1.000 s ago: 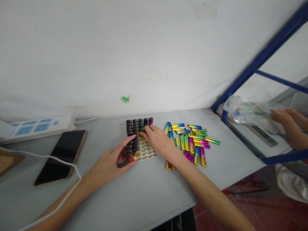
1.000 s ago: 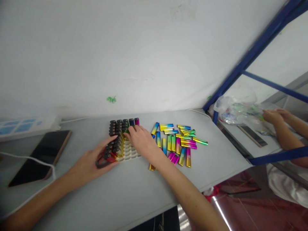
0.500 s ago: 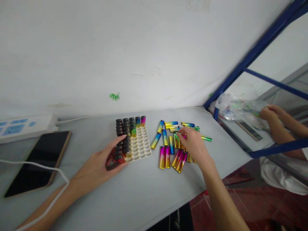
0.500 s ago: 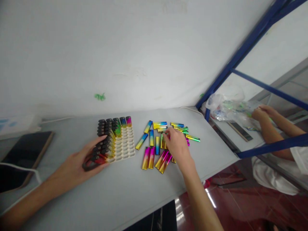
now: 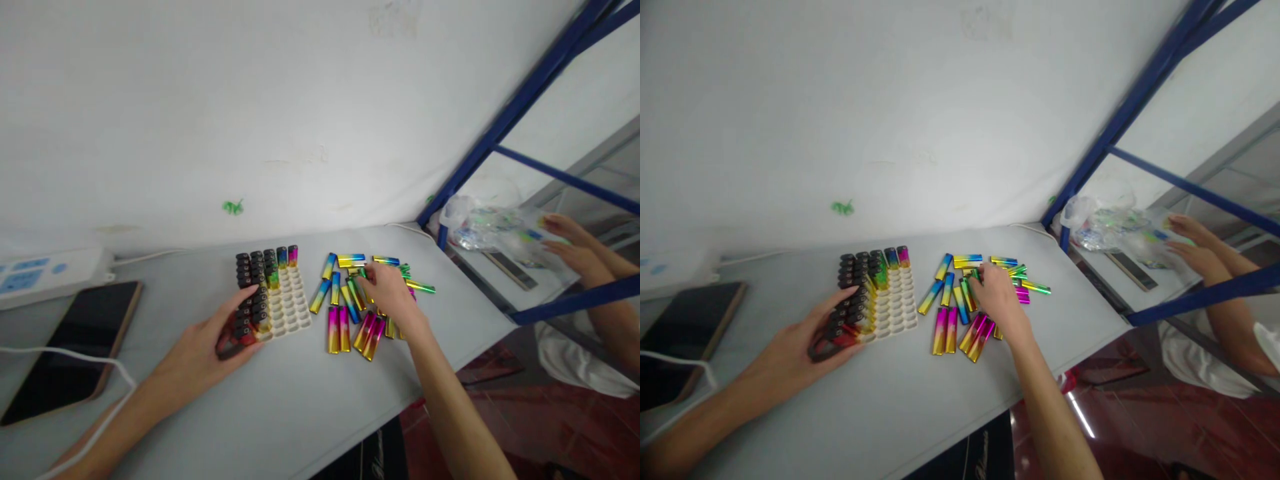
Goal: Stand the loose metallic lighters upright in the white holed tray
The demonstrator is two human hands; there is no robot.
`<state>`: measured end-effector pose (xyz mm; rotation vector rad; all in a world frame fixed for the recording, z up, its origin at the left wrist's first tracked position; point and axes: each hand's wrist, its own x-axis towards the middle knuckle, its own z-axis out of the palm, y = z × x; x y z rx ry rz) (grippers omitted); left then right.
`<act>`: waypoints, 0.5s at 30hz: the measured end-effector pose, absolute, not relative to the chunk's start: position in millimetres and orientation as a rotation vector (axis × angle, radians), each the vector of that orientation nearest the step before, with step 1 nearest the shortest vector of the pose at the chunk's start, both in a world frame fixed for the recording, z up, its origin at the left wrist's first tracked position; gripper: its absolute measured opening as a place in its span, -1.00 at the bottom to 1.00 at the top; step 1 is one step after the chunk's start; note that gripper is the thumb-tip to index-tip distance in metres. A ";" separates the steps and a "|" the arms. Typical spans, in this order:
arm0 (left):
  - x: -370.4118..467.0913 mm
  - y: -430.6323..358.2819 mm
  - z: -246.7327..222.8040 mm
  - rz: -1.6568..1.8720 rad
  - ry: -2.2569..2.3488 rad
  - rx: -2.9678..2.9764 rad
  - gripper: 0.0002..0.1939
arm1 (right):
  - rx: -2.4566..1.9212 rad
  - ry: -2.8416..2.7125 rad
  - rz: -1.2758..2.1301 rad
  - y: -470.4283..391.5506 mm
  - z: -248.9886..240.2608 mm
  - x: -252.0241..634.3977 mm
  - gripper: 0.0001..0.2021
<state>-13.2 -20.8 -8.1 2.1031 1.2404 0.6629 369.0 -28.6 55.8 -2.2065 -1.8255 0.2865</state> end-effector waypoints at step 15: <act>-11.5 -25.2 2.2 0.656 1.133 2.168 -0.13 | -1.196 -1.261 1.163 3.7 73.3 278.1 -0.41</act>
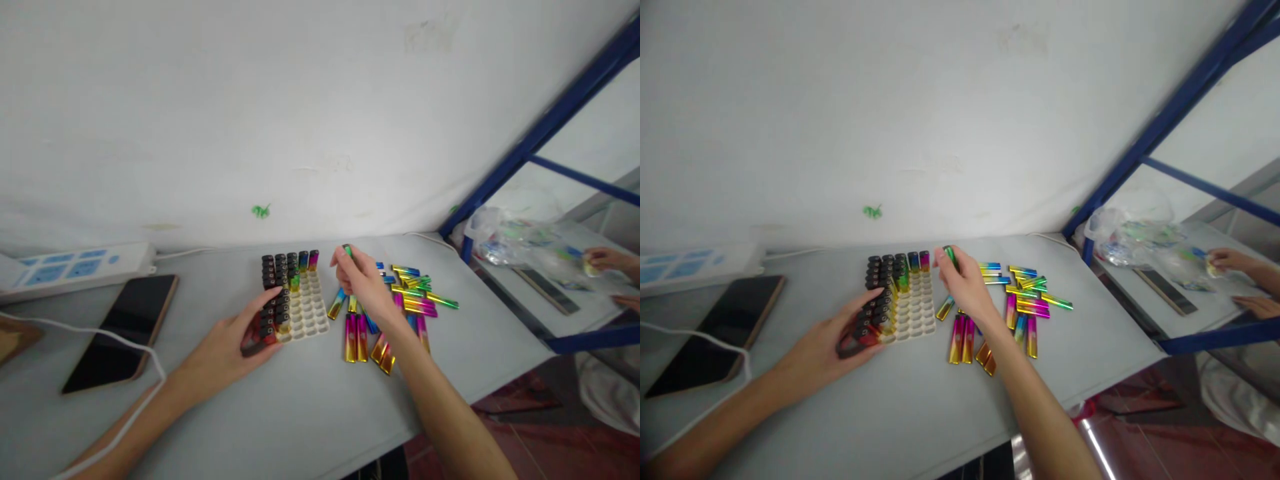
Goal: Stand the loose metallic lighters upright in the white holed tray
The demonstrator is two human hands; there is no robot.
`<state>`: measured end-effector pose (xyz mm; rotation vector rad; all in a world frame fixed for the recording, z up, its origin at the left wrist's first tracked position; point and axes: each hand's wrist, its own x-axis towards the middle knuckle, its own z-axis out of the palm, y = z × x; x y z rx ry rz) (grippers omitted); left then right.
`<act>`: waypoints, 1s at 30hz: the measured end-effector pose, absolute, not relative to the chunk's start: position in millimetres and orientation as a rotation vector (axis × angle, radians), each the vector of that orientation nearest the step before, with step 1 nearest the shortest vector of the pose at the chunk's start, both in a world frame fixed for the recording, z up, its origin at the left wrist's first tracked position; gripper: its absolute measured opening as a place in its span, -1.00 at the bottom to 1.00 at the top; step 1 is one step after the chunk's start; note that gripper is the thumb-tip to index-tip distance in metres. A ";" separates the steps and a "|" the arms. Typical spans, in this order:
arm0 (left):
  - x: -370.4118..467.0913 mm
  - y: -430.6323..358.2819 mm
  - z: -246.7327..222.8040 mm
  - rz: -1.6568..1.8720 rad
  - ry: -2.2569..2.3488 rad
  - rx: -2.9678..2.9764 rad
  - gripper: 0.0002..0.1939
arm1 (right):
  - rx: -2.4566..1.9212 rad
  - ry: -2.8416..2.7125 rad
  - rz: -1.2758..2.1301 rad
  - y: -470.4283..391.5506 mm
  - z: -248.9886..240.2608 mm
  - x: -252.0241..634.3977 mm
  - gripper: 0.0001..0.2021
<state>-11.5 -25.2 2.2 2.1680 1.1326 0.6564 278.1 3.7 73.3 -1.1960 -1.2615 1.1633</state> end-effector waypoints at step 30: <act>-9.1 -26.5 8.5 0.656 1.149 2.129 -0.11 | -1.393 -1.398 0.902 -1.3 38.1 254.5 -0.47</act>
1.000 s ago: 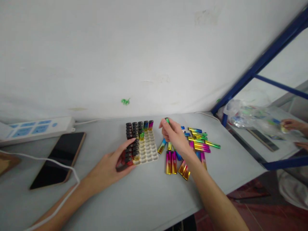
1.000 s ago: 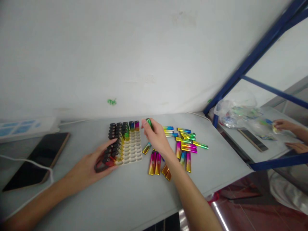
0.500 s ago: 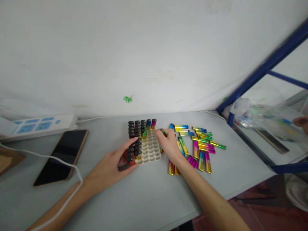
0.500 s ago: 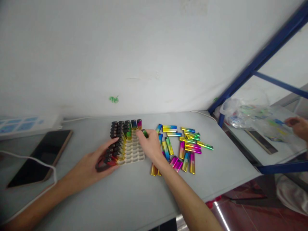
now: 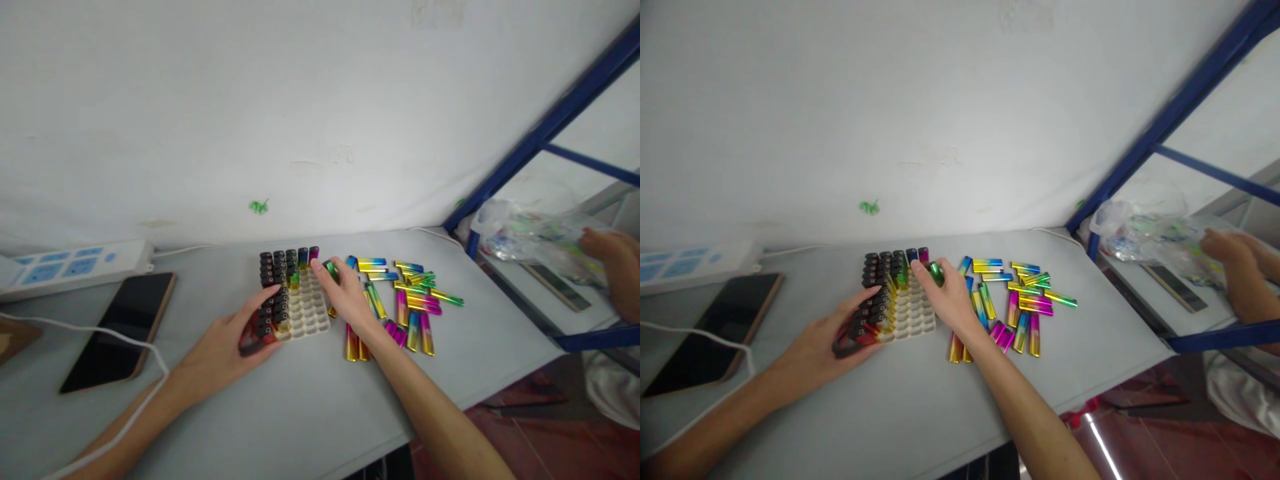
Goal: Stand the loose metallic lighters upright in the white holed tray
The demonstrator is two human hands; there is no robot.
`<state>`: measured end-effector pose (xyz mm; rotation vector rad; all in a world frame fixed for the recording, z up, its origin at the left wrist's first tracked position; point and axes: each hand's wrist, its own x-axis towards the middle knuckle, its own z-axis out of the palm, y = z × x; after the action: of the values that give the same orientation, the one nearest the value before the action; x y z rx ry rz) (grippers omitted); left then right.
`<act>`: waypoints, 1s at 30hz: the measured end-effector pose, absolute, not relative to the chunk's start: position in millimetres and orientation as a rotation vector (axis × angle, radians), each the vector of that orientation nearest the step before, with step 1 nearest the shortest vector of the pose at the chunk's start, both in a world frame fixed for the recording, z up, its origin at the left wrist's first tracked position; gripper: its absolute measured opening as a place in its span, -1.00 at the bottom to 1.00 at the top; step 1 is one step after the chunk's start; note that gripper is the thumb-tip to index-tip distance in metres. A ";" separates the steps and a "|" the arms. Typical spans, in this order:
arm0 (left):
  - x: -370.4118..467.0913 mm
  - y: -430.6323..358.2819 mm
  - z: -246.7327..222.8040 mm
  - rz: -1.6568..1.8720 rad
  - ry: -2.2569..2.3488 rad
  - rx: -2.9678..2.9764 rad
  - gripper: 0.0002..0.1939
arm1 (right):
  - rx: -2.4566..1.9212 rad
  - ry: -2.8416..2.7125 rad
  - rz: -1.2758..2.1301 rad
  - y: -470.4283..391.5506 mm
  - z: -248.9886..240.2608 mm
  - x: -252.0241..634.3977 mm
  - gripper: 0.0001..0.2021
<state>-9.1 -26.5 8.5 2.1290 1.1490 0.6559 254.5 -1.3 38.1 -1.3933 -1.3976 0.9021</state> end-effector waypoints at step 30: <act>-3.9 -30.6 22.4 0.602 1.169 2.130 -0.16 | -1.638 -2.288 0.227 -10.9 46.4 230.7 -0.75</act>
<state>-3.9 -30.6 22.4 2.1304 1.1692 0.6017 230.7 -10.9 46.4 -1.6377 -2.2882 0.2266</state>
